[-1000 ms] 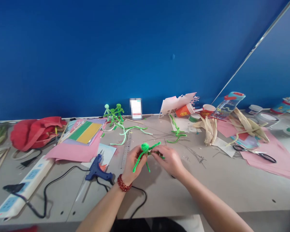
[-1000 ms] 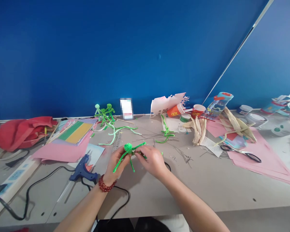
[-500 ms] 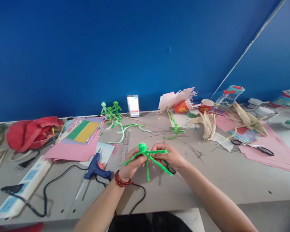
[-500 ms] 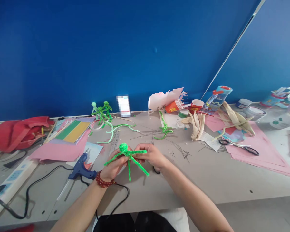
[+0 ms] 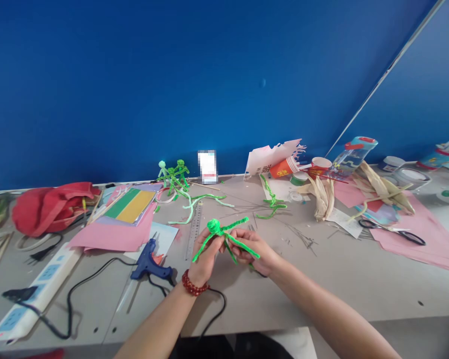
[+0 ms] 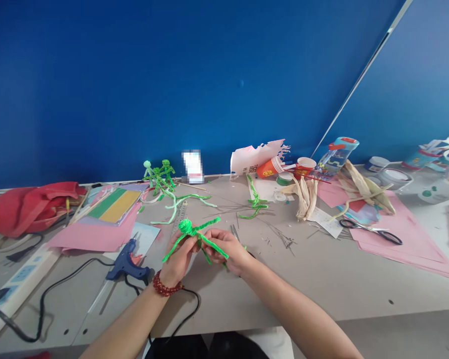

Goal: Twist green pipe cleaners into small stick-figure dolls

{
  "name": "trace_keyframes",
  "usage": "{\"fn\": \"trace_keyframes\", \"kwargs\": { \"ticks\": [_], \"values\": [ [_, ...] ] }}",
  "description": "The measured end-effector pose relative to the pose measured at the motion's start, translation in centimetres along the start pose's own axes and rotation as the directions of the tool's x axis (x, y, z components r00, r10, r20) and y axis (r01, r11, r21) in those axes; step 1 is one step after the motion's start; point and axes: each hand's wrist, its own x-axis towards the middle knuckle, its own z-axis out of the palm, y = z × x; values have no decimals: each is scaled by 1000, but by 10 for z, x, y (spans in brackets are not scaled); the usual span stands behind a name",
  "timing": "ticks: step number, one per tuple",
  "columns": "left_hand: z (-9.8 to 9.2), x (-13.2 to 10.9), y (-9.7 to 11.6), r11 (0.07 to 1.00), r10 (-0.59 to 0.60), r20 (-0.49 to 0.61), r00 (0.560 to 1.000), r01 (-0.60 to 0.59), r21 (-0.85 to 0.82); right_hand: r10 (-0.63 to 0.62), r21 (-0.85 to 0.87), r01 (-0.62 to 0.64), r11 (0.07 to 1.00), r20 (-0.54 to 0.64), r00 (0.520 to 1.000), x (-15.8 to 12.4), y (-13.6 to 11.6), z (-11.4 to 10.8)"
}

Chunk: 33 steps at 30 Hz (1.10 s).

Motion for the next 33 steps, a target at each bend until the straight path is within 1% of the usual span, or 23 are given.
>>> {"fn": "trace_keyframes", "kwargs": {
  "ticks": [3, 6, 9, 11, 13, 14, 15, 17, 18, 20, 22, 24, 26, 29, 33],
  "values": [
    [0, 0, 1, 1000, 5, 18, 1000, -5, 31, -11, 44, 10, 999, 14, 1000, -1, -1, -1],
    [1, 0, 3, 1000, -12, 17, 1000, 11, 21, -27, 53, 27, 998, 9, 1000, 0, -1, -4],
    [3, 0, 6, 998, -56, 2, 998, 56, 13, -2, 39, 3, 999, -41, 999, 3, 2, -8],
    [4, 0, 6, 995, -103, -25, 994, 103, 9, -33, -39, 29, 999, -97, 995, 4, 3, -11],
    [4, 0, 6, 989, -150, -62, 987, 150, -2, -131, -194, 107, 975, -120, 984, 4, 1, -13],
    [3, 0, 5, 986, -166, -80, 983, 166, -7, -192, -289, 154, 945, -105, 976, 3, -1, -13],
    [2, 0, 4, 985, -173, -98, 980, 172, -13, -247, -384, 201, 901, -75, 966, 1, -4, -13],
    [-1, -1, 3, 986, -164, -134, 977, 163, -12, -328, -568, 268, 778, -3, 945, -2, -9, -12],
    [-3, -2, 2, 987, -156, -139, 978, 158, 4, -360, -657, 288, 696, 28, 933, -4, -11, -11],
    [-4, -3, 0, 987, -135, -118, 984, 144, 68, -425, -811, 300, 501, 71, 902, -6, -12, -9],
    [-5, -4, 0, 982, -114, -74, 991, 124, 139, -485, -906, 288, 311, 110, 868, -6, -11, -9],
    [-4, -3, 1, 981, -95, -52, 994, 102, 163, -530, -941, 291, 173, 160, 833, -6, -10, -9],
    [-3, -2, 3, 983, -100, -49, 994, 106, 150, -565, -943, 321, 91, 217, 796, -6, -11, -9],
    [-1, -1, 7, 980, -136, -53, 989, 142, 141, -592, -929, 369, 9, 292, 751, -7, -13, -9],
    [1, 0, 10, 974, -139, -63, 988, 148, 171, -585, -920, 370, -130, 373, 720, -9, -14, -9]
  ]
}}
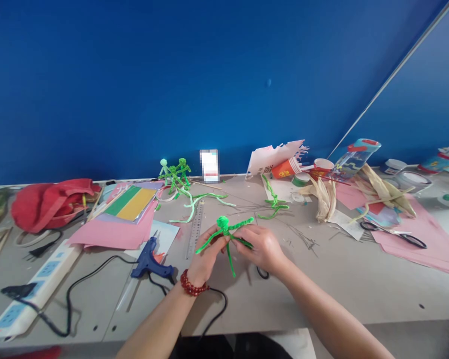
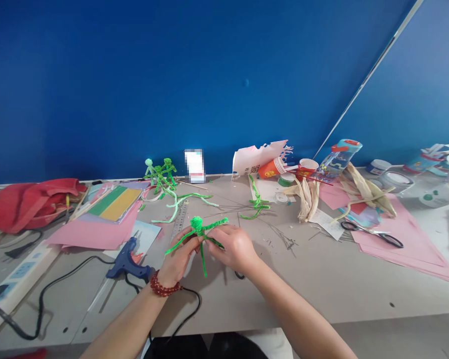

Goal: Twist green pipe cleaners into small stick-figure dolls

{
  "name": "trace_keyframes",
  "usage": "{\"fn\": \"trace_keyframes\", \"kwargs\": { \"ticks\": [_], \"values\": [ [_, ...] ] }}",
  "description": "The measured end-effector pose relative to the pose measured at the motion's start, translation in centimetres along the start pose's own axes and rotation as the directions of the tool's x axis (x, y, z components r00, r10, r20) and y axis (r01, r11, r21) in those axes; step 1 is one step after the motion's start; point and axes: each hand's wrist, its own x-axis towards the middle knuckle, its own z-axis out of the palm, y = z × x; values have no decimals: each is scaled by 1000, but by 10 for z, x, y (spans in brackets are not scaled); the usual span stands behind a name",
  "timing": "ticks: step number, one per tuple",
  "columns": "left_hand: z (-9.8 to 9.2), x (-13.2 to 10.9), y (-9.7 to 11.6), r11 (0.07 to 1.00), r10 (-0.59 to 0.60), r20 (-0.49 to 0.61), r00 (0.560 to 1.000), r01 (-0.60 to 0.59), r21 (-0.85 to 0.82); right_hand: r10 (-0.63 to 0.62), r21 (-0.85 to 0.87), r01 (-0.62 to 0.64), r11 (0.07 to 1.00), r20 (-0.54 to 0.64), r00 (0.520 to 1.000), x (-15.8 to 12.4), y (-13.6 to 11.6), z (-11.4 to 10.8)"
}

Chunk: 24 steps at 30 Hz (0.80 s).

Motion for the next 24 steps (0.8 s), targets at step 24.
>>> {"fn": "trace_keyframes", "kwargs": {
  "ticks": [24],
  "values": [
    [-1, -3, -1, 998, 63, -18, 998, -63, -18, 335, 391, -368, 843, 154, 930, -2, -8, -4]
  ]
}}
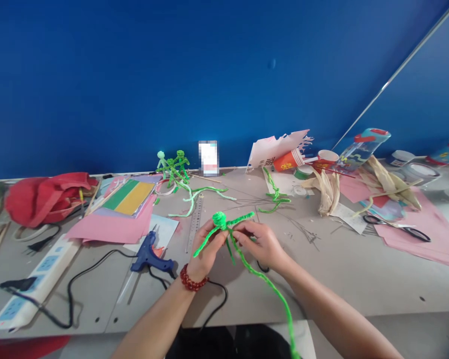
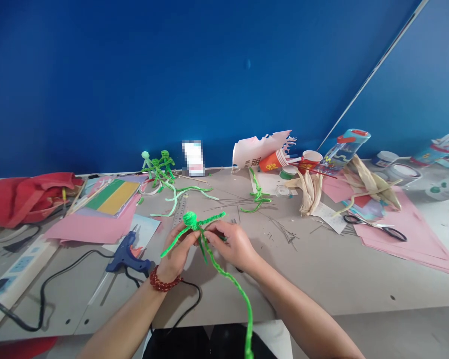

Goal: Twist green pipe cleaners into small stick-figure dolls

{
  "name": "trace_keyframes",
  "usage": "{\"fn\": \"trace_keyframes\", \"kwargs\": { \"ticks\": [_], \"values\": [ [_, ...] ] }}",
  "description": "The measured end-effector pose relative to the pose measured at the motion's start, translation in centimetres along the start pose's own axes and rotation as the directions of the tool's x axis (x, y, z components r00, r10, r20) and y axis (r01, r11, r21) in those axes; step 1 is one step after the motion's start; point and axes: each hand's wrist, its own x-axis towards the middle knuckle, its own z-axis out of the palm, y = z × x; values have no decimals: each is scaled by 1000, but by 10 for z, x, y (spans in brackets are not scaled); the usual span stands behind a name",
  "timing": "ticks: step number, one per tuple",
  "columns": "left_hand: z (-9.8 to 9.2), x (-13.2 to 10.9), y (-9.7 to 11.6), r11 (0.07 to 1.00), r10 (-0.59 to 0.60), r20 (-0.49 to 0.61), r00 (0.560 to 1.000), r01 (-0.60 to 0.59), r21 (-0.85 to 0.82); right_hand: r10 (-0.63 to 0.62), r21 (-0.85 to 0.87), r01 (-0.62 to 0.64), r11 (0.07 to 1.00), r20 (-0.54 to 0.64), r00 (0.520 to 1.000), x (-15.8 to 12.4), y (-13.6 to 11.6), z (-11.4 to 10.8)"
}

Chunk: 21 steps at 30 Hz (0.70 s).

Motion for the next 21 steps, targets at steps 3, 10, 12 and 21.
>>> {"fn": "trace_keyframes", "kwargs": {
  "ticks": [3, 10, 12, 21],
  "values": [
    [0, 3, -5, 995, -38, -57, 998, 32, -96, -157, -111, 151, 982, -48, 986, 2, 0, -11],
    [3, 5, -3, 968, -74, -19, 997, 67, -240, -540, -550, 530, 646, 163, 826, 5, 0, -14],
    [4, 5, -1, 969, -91, -16, 996, 85, -234, -551, -543, 556, 630, 192, 812, 4, -2, -13],
    [1, 2, -6, 997, -6, 3, 1000, 6, -78, -558, -637, 491, 594, 113, 822, 3, 0, -5]
  ]
}}
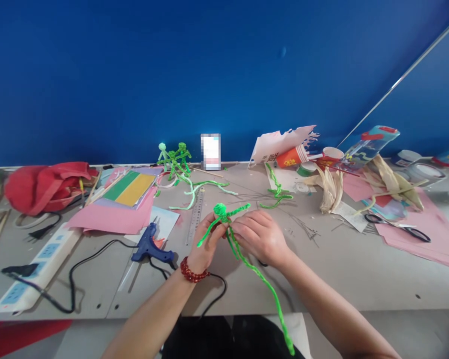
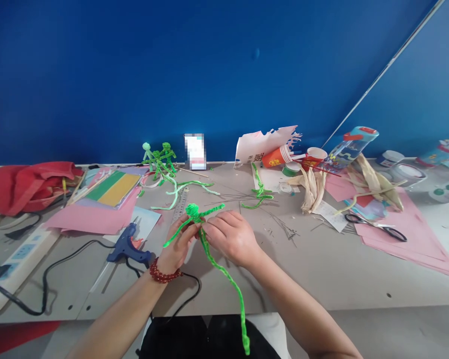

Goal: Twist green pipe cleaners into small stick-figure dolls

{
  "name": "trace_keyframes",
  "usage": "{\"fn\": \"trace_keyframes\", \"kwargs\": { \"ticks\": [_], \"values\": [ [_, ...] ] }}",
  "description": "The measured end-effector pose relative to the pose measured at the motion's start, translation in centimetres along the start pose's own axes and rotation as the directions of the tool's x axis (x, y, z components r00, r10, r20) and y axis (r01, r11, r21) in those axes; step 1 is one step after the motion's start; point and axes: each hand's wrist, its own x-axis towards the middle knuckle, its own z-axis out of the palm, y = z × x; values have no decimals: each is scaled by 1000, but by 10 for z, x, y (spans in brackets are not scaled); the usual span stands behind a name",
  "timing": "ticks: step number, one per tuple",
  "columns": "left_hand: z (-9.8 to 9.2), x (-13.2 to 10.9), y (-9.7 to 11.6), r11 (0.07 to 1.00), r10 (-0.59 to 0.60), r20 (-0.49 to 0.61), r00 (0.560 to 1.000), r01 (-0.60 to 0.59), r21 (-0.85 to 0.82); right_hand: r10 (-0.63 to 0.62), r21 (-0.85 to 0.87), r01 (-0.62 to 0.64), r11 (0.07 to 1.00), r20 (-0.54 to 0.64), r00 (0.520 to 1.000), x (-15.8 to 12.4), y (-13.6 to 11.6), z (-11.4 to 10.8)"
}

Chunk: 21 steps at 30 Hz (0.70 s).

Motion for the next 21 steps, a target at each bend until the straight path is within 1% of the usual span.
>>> {"fn": "trace_keyframes", "kwargs": {
  "ticks": [2, 4, 7, 9, 10, 11, 13, 14, 16, 17, 19, 21],
  "values": [
    [-1, 0, 1, 998, 2, 33, 999, -4, 55, 14, 21, -13, 1000, -40, 999, -1, 0, 3],
    [-2, 0, 3, 996, 14, 62, 998, -20, 87, 59, 98, -51, 994, -81, 995, -2, -1, 5],
    [-1, -2, 8, 990, 56, 88, 994, -67, 126, 210, 297, -170, 940, -109, 972, -4, -2, 8],
    [0, -4, 11, 984, 73, 101, 992, -88, 153, 357, 440, -287, 851, -84, 930, -6, -3, 11],
    [1, -5, 13, 983, 75, 107, 991, -92, 158, 434, 515, -351, 782, -45, 900, -6, -4, 12],
    [2, -5, 15, 983, 75, 114, 991, -93, 157, 505, 594, -411, 692, 9, 863, -7, -5, 13],
    [4, -6, 18, 983, 84, 129, 988, -103, 151, 604, 742, -490, 458, 145, 784, -7, -6, 15],
    [4, -5, 19, 983, 93, 138, 986, -113, 148, 627, 798, -504, 331, 213, 749, -7, -7, 16],
    [4, -4, 20, 980, 117, 146, 982, -138, 146, 636, 859, -500, 110, 326, 699, -6, -8, 17],
    [4, -4, 20, 978, 129, 146, 981, -150, 145, 631, 868, -496, 20, 373, 680, -6, -8, 18],
    [3, -3, 20, 973, 158, 152, 976, -180, 147, 611, 863, -488, -132, 458, 645, -5, -9, 17],
    [2, -2, 21, 956, 210, 176, 962, -239, 167, 571, 830, -483, -277, 547, 612, -4, -8, 17]
  ]
}}
